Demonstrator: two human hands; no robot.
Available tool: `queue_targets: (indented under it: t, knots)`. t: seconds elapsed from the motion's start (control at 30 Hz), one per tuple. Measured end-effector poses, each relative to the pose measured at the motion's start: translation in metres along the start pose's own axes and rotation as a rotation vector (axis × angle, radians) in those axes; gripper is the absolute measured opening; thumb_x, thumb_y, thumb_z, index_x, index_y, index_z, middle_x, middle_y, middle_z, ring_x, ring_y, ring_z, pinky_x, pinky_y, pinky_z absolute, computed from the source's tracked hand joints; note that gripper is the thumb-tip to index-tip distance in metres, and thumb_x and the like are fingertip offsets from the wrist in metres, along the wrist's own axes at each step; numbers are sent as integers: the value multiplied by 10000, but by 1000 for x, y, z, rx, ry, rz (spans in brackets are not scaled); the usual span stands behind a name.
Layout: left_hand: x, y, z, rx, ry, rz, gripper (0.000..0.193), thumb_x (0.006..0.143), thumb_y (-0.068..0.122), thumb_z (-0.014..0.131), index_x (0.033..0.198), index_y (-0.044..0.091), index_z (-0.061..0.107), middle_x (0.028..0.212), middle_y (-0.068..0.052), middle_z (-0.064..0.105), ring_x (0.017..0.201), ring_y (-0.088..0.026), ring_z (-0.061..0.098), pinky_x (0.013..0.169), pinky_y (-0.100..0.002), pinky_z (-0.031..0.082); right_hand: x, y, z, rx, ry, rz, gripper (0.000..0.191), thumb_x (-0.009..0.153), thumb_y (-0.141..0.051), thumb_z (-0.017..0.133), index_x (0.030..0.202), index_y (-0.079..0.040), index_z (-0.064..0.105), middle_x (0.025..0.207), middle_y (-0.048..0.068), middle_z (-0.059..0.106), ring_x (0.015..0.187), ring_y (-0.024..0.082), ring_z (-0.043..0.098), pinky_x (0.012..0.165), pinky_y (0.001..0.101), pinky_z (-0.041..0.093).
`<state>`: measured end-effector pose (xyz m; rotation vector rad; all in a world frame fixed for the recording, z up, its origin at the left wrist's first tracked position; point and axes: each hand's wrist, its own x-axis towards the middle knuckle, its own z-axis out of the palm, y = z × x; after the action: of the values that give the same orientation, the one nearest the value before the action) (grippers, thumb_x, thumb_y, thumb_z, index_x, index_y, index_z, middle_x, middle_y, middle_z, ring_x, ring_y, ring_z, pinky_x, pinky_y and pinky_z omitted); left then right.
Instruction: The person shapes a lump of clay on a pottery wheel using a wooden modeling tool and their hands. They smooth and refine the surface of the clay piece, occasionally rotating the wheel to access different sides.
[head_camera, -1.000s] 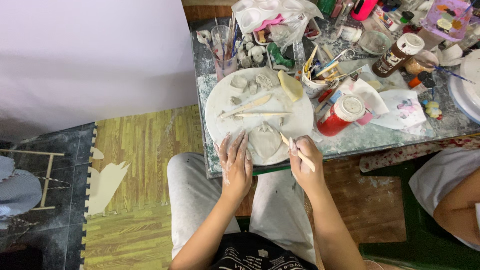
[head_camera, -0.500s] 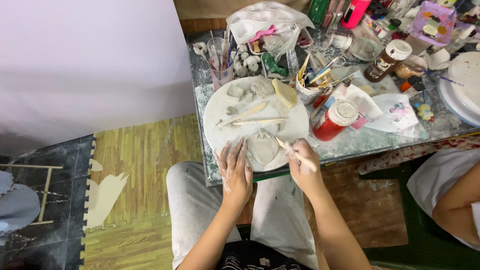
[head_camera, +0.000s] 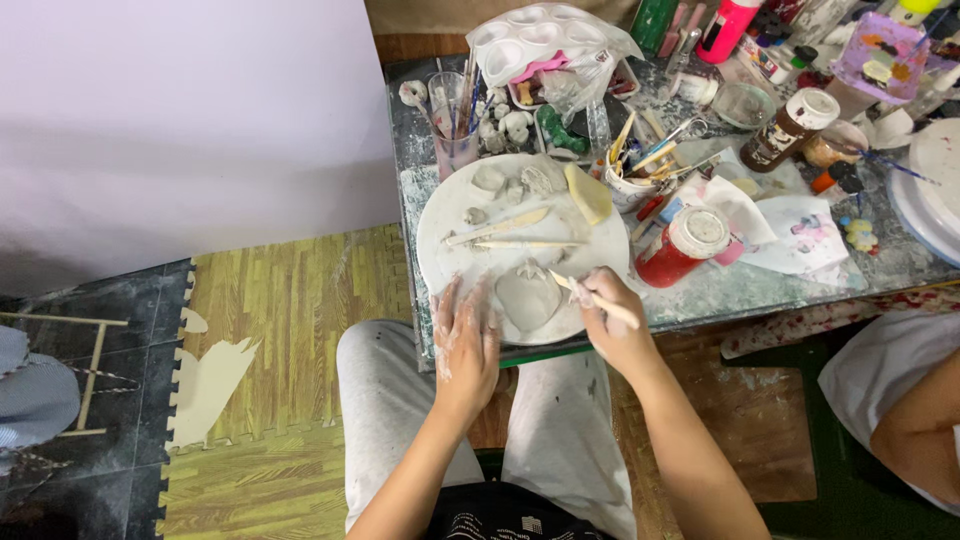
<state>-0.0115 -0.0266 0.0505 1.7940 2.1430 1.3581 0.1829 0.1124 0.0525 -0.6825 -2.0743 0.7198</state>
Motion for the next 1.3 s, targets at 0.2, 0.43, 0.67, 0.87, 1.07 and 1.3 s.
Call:
queue_targets:
  t: [0.2,0.43,0.67,0.87,1.07,1.3]
  knots:
    - [34,-21,-12,-190,-92,6,512,1116,332,381,1499,-1,446,1445,-224,582,1444,-433,430,1274,-525,175,1,5,3,4,-31,67,61,946,73,540,988,34,518,885,135,639,778,179,645,709,301,526]
    - [42,-19,-11,-104,-114,45,518,1074,390,390,1484,101,521,1352,-186,668,1350,-401,506,1195,-493,260,-1,10,10,64,6,89,93,942,90,513,1004,20,508,896,112,629,806,163,630,740,281,527]
    - [51,-14,-19,-149,-182,88,584,1063,407,452,1560,103,414,1368,-170,664,1344,-390,525,1195,-492,272,6,13,2,123,-59,187,43,986,53,533,1007,16,535,895,105,690,745,138,589,660,261,475]
    - [54,-10,-22,-124,-281,44,576,1046,425,455,1545,138,443,1384,-197,641,1363,-407,473,1163,-485,281,12,15,3,221,14,202,42,1029,-4,535,1060,10,560,921,91,675,815,86,615,694,239,494]
    - [65,-6,-21,-209,-358,52,585,1069,414,399,1580,130,370,1401,-130,656,1374,-378,484,1188,-456,260,22,-4,8,111,40,202,67,1022,-50,599,986,1,572,751,37,638,643,50,542,557,233,450]
    - [64,1,-20,-271,-343,27,586,1075,400,392,1590,124,340,1389,-90,681,1383,-354,497,1198,-450,250,32,-44,22,-112,169,72,118,965,-24,681,885,14,602,699,68,547,555,105,481,522,277,400]
